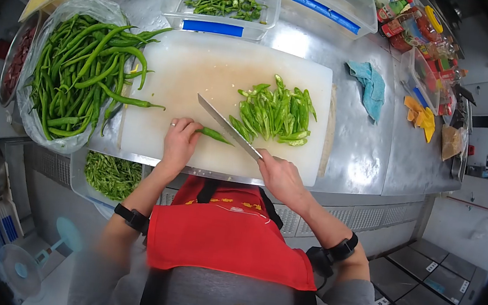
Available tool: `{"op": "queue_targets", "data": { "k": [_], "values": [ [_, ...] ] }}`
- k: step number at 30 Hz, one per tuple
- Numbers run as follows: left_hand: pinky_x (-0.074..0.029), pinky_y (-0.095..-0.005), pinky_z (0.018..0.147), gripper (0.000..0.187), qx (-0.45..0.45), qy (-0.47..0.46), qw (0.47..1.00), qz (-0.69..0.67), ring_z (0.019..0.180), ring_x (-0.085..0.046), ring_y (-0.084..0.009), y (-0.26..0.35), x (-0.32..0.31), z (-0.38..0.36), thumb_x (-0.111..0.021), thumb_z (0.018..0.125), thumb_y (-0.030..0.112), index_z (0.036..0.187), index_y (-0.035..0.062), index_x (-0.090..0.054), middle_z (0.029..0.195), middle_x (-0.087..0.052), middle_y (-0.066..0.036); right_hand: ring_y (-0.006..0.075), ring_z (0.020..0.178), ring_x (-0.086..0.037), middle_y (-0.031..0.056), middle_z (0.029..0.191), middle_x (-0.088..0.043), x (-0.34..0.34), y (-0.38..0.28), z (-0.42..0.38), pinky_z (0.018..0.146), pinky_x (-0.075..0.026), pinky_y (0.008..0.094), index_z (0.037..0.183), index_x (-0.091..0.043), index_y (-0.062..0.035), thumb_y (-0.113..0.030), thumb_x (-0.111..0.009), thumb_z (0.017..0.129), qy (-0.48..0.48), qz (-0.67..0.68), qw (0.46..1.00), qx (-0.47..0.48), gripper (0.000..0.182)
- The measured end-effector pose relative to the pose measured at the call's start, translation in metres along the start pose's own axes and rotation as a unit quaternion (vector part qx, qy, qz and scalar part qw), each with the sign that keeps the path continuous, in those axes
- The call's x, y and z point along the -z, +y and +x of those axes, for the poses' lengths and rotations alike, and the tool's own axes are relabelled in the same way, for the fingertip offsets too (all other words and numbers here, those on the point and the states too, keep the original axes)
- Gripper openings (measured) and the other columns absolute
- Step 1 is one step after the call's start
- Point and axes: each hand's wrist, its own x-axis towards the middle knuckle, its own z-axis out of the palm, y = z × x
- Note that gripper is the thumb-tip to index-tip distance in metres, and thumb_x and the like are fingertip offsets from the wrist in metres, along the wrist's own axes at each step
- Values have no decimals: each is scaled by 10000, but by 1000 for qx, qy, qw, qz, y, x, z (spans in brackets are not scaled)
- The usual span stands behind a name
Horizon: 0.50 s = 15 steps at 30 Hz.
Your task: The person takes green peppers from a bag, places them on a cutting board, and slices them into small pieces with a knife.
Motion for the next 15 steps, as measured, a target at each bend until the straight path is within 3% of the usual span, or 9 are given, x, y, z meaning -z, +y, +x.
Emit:
{"op": "queue_targets", "data": {
  "k": [9, 15],
  "values": [
    [-467, -376, 727, 170, -38, 75, 995, -57, 833, -547, -286, -5, -5, -16, -706, 737, -12, 882, 69, -667, 879, -576, -77, 417, 650, -617, 205, 715, -630, 13, -8, -12, 587, -491, 511, 1155, -507, -83, -168, -502, 938, -27, -22, 999, 22, 234],
    [-470, -369, 708, 160, -27, 64, 996, -61, 820, -548, -284, -3, -3, -15, -707, 728, -14, 860, 65, -662, 873, -574, -80, 420, 642, -615, 213, 709, -625, 5, -9, -4, 576, -488, 513, 1132, -507, -76, -169, -501, 938, -55, -26, 998, 20, 215]
  ]
}}
